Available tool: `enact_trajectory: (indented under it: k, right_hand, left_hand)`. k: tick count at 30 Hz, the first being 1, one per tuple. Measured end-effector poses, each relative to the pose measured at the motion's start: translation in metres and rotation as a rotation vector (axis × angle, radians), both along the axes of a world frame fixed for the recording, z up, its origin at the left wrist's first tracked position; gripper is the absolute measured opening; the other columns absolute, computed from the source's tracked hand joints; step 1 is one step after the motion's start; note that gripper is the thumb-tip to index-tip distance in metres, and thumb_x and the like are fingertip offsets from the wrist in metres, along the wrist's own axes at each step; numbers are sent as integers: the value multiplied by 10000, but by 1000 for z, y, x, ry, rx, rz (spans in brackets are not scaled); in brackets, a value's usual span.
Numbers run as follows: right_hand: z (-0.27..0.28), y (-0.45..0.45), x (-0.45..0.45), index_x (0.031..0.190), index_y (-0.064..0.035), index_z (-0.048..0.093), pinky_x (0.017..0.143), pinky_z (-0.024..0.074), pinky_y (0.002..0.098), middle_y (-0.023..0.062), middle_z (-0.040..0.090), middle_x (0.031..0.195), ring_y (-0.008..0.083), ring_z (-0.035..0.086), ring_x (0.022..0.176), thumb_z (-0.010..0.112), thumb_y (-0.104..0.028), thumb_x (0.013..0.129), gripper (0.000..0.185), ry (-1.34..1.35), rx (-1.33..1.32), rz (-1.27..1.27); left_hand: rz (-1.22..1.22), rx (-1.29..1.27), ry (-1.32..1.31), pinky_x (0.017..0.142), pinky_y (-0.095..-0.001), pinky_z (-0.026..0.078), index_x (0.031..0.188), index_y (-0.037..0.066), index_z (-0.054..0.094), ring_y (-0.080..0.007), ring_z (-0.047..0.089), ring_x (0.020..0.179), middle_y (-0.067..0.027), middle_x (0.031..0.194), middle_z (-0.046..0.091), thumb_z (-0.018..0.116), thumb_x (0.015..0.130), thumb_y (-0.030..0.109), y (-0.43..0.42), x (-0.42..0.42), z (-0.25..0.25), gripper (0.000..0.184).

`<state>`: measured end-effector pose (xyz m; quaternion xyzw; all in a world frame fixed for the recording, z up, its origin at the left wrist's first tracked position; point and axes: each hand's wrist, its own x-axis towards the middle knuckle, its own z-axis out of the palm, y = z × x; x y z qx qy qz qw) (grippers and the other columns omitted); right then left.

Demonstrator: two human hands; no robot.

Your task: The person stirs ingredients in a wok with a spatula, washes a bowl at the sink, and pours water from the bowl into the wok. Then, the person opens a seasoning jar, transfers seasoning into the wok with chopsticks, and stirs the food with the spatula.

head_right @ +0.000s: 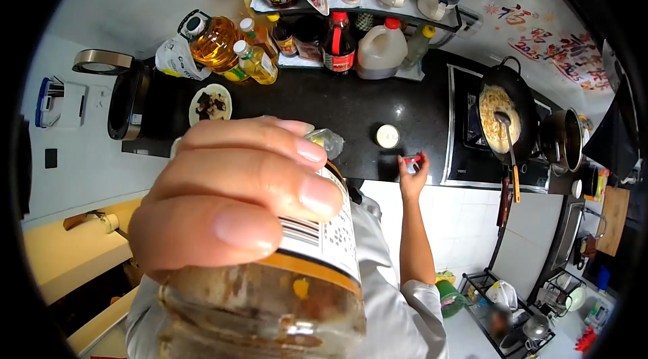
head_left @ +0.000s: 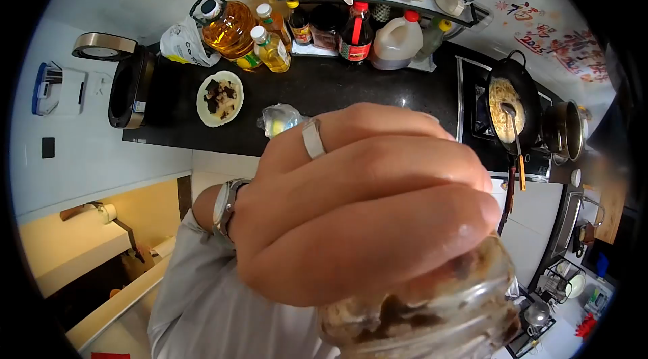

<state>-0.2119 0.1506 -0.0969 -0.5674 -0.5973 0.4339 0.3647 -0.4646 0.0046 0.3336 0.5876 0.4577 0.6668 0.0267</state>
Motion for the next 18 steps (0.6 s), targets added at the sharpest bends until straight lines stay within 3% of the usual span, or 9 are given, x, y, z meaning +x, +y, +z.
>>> enact_trajectory:
  k: [1,3,8,9,11,12,14,16,18]
  right_hand:
    - [-4,3,0,1361,44,408,952,480,328,160,554,1266,226,583,1107,844,-109,756,761,-134,22,8]
    - [-25,10,1,1361,44,410,949,481,334,164,560,1259,229,583,1103,851,-111,744,774,-57,14,-9]
    - [-86,22,3,1369,41,415,997,457,367,193,555,1274,293,571,1144,888,-126,659,869,-38,163,-21]
    - [-59,19,0,1365,41,423,1027,437,388,213,560,1274,342,561,1174,891,-162,652,877,-251,280,45]
    - [-60,21,-4,1359,42,433,1030,433,421,235,575,1259,383,548,1189,897,-246,638,905,-280,264,18]
    - [-46,20,-5,1349,38,445,1020,436,430,232,576,1260,387,550,1177,901,-261,625,906,-330,246,19]
    - [-38,21,-5,1378,10,428,1044,413,438,235,547,1302,389,522,1217,909,-219,601,943,-427,268,76]
    - [-21,18,-6,1390,21,409,1087,355,476,225,521,1342,396,456,1283,897,-257,612,959,-569,254,104]
    - [-10,17,-6,1417,12,379,1120,305,489,230,462,1407,406,400,1332,877,-287,644,966,-589,208,157]
  left_hand:
    - [-4,-1,2,779,-436,568,1016,71,516,-287,661,816,-163,931,690,648,906,253,1,-1,-1,250]
    - [-43,-33,58,790,-451,562,1026,66,514,-298,658,817,-176,920,685,640,914,260,3,-5,-1,258]
    - [-178,-148,47,968,-399,480,1158,-10,593,-282,620,1098,-163,1136,657,741,819,183,11,-26,-31,417]
    - [-169,-183,31,984,-406,476,1192,-13,562,-288,611,1118,-176,1160,640,757,802,174,12,-30,-37,475]
    - [-145,-264,9,1016,-432,461,1238,-12,501,-308,579,1175,-191,1217,595,845,691,159,13,-31,-51,668]
    - [-108,-291,69,1025,-446,454,1258,-10,473,-320,561,1203,-194,1239,573,888,625,149,16,-32,-62,773]
    - [-86,-358,-108,1028,-463,448,1267,-7,469,-334,538,1238,-183,1253,556,924,531,131,11,-31,-97,876]
    - [-17,-405,-104,1008,-422,468,1241,-20,501,-275,590,1159,-160,1203,603,941,546,153,9,-28,-118,841]
    - [46,-436,-273,967,-373,495,1213,-17,518,-226,615,1098,-137,1172,628,976,507,192,9,-17,-136,867]
